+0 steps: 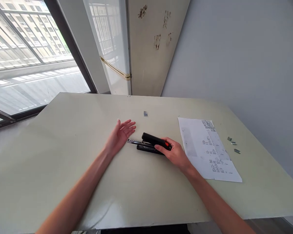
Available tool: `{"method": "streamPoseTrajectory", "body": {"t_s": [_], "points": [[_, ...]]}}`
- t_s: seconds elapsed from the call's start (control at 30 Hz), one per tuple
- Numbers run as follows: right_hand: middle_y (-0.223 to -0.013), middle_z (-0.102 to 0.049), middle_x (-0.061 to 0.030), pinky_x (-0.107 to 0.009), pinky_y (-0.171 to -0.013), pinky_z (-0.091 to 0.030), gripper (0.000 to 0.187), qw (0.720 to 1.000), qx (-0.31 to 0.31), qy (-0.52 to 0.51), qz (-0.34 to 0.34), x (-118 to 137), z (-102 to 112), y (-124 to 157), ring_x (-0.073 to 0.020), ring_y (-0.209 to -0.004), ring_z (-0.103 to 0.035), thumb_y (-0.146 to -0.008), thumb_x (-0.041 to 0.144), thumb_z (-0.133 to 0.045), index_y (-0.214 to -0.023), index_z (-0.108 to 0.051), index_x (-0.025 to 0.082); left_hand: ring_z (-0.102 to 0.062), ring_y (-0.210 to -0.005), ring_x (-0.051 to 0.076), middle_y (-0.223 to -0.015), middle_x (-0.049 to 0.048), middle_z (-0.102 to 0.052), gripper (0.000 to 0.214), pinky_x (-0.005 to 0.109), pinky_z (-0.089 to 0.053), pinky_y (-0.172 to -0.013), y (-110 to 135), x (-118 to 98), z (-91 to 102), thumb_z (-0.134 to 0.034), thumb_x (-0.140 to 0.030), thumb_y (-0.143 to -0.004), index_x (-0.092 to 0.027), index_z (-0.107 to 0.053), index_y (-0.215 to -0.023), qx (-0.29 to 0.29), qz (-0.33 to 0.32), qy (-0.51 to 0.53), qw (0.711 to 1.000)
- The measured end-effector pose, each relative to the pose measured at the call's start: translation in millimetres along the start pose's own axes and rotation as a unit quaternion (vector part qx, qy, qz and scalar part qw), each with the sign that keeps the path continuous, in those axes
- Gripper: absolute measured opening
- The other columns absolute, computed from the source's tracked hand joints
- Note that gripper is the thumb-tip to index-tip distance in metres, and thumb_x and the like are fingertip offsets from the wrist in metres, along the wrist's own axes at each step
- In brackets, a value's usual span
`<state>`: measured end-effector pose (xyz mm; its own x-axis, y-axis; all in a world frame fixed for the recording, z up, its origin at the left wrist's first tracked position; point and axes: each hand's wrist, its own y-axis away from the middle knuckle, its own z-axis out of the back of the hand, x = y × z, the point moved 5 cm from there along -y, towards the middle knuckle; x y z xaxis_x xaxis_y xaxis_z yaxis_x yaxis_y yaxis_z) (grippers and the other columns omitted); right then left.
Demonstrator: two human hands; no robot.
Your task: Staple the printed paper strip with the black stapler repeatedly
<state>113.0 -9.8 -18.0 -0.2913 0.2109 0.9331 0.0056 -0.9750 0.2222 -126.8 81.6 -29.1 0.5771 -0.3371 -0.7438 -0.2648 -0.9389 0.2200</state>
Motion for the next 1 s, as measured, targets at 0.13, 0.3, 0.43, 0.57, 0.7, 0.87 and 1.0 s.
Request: {"method": "streamPoseTrajectory", "body": {"t_s": [0.13,0.3,0.43,0.57,0.7,0.87,1.0], "points": [[-0.087,-0.062,-0.0004,-0.022,-0.051,-0.036,0.047,0.980,0.056,-0.143,-0.127,-7,-9,12,-0.0135,-0.072,-0.049,-0.080,0.063,-0.080,-0.102,-0.072,0.023,-0.075,-0.106,0.024,-0.118,0.0163,-0.076,0.041,0.038,-0.056,-0.103,10,18,-26.3,-0.052,-0.046,-0.107,-0.011,-0.074,-0.109,-0.034,0.085,0.144,0.985],[-0.084,-0.063,-0.0025,-0.018,-0.041,-0.032,0.043,0.934,0.127,-0.271,-0.196,-8,-26,19,-0.0108,-0.066,-0.046,-0.083,0.057,-0.082,-0.101,-0.070,0.019,-0.075,-0.093,0.021,-0.098,0.0130,-0.075,0.034,0.035,-0.062,-0.091,26,26,-48.5,-0.049,-0.036,-0.109,-0.009,-0.070,-0.110,-0.061,0.117,0.273,0.953],[-0.084,-0.069,-0.0066,-0.016,-0.042,-0.033,0.043,0.926,0.145,-0.286,-0.202,-2,-31,25,-0.0131,-0.074,-0.056,-0.088,0.057,-0.078,-0.105,-0.068,0.019,-0.072,-0.082,0.018,-0.089,0.0110,-0.070,0.031,0.033,-0.063,-0.081,28,26,-49.9,-0.046,-0.030,-0.110,-0.008,-0.067,-0.106,-0.076,0.121,0.311,0.940],[-0.086,-0.069,-0.0055,-0.016,-0.042,-0.032,0.045,0.933,0.142,-0.276,-0.181,1,-30,32,-0.0128,-0.074,-0.055,-0.086,0.057,-0.080,-0.107,-0.067,0.020,-0.067,-0.075,0.016,-0.085,0.0083,-0.065,0.028,0.030,-0.060,-0.073,29,25,-44.4,-0.045,-0.027,-0.109,-0.009,-0.065,-0.101,-0.089,0.114,0.311,0.939],[-0.086,-0.065,-0.0017,-0.019,-0.043,-0.033,0.047,0.948,0.116,-0.245,-0.168,3,-21,39,-0.0117,-0.068,-0.049,-0.084,0.060,-0.080,-0.109,-0.068,0.022,-0.063,-0.072,0.014,-0.083,0.0065,-0.059,0.027,0.028,-0.057,-0.070,29,24,-36.3,-0.045,-0.025,-0.108,-0.011,-0.065,-0.095,-0.086,0.118,0.262,0.954],[-0.099,-0.069,-0.0035,-0.024,-0.050,-0.044,0.054,0.988,0.013,-0.119,-0.095,7,10,47,-0.0182,-0.081,-0.058,-0.085,0.063,-0.077,-0.124,-0.065,0.028,-0.045,-0.060,0.011,-0.072,-0.0005,-0.046,0.025,0.024,-0.044,-0.057,46,15,-23.4,-0.055,-0.028,-0.104,-0.014,-0.068,-0.088,-0.081,0.092,0.070,0.990],[-0.114,-0.073,-0.0053,-0.033,-0.076,-0.055,0.046,0.997,-0.064,0.042,0.007,7,30,49,-0.0250,-0.104,-0.065,-0.090,0.059,-0.072,-0.126,-0.064,0.031,-0.041,-0.066,0.013,-0.077,-0.0038,-0.044,0.045,0.024,-0.039,-0.059,66,6,-30.1,-0.071,-0.043,-0.095,-0.022,-0.065,-0.135,0.002,0.013,-0.347,0.938]]}}
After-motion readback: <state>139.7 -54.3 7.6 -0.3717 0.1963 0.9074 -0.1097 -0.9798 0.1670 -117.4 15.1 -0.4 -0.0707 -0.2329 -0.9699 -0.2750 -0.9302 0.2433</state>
